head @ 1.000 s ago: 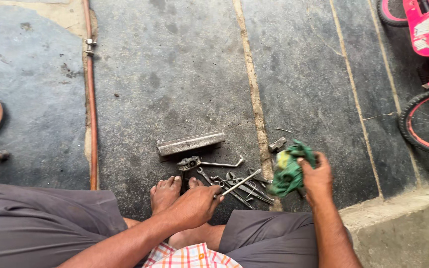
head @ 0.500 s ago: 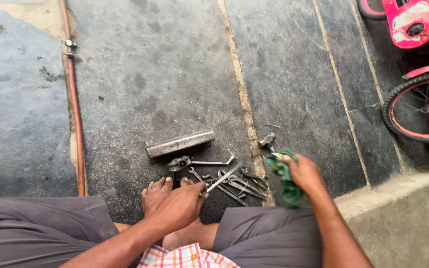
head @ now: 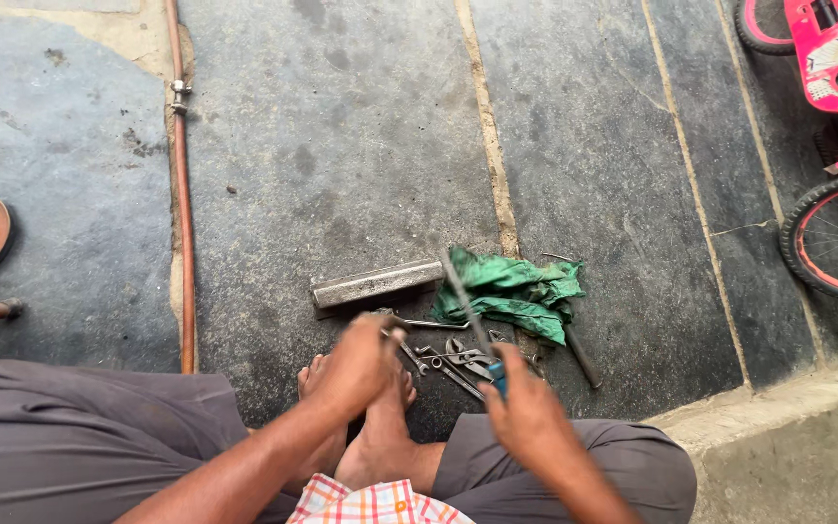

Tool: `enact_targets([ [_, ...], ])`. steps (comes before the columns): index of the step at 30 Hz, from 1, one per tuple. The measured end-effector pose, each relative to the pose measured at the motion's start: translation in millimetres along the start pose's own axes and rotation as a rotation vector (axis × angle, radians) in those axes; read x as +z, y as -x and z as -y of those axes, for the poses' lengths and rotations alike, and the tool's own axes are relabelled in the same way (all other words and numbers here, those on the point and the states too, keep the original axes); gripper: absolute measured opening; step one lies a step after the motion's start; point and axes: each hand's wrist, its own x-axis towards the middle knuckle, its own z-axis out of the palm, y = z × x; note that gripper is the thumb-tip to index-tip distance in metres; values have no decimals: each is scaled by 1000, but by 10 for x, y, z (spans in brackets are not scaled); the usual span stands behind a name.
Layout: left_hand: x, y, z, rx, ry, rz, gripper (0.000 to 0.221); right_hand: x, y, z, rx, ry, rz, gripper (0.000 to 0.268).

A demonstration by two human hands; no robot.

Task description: The person disassembles a bicycle pedal assembly using a hammer and a punch to remove pins and internal components.

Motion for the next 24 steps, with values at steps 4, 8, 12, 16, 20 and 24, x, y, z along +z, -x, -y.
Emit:
enact_targets([
  [4,-317,-154,100,-228,-188,1,78,-486,242,-181,-533,143,-240,60],
  [8,-236,-226,200,-100,-207,39,99,-609,483,22,-541,488,-211,64],
  [12,-152,-321,446,-65,-141,89,50,-581,523,277,-628,614,-199,61],
  [16,-121,-346,518,-51,-126,74,47,-675,498,442,-690,711,-175,63],
  [20,-132,-350,533,-47,-114,79,48,-742,408,568,-750,779,-160,64],
  [24,-130,-361,526,-57,-104,88,46,-834,328,701,-776,772,-141,55],
])
